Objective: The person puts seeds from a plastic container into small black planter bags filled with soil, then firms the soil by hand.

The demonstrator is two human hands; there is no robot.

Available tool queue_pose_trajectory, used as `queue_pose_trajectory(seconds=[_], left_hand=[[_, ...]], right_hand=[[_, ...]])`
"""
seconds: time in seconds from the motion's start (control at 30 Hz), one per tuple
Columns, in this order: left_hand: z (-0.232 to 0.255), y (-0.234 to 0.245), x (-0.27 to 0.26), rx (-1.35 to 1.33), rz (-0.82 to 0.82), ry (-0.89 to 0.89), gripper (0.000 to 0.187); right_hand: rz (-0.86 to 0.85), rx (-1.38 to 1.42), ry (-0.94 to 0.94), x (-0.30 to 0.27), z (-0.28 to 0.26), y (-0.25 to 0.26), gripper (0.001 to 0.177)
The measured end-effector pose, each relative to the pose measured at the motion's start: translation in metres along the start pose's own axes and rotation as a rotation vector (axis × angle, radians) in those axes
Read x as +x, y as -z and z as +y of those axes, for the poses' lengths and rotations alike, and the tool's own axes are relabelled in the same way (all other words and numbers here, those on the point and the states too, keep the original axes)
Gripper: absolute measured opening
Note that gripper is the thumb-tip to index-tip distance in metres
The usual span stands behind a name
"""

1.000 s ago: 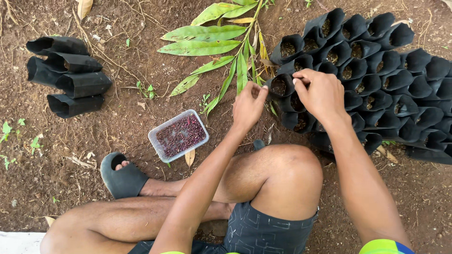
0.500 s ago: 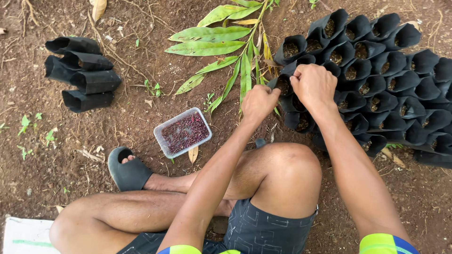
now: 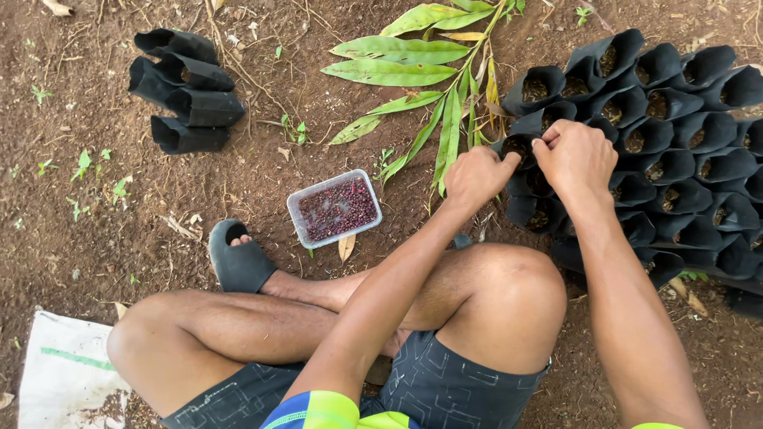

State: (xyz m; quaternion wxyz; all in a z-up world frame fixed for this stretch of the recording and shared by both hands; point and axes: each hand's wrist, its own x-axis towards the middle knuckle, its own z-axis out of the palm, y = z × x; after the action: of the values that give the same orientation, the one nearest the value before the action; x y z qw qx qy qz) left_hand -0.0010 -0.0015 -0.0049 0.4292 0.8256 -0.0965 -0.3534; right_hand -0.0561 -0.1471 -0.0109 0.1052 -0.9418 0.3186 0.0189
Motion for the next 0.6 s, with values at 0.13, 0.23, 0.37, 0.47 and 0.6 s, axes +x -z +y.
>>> queue_pose_trajectory(seconds=[0.13,0.23,0.37,0.47,0.6], left_hand=[[-0.006,-0.009,0.008,0.018,0.008,-0.007,0.033],[-0.009,-0.011,0.015,0.037,-0.011,-0.002,0.035],[-0.013,-0.013,0.014,0.084,-0.064,-0.023,0.04],[-0.005,0.0,-0.004,-0.027,-0.077,-0.029,0.043],[-0.017,0.023,-0.018,-0.033,-0.116,-0.109,0.048]], right_hand=[[-0.005,-0.005,-0.001,0.004,0.004,-0.005,0.007],[-0.03,-0.066,-0.036,0.006,-0.004,-0.004,0.009],[-0.052,-0.039,-0.075,0.007,0.0,-0.006,0.01],[-0.035,0.068,-0.064,0.002,0.002,0.007,0.011],[0.039,0.096,-0.027,-0.004,0.005,0.023,0.013]])
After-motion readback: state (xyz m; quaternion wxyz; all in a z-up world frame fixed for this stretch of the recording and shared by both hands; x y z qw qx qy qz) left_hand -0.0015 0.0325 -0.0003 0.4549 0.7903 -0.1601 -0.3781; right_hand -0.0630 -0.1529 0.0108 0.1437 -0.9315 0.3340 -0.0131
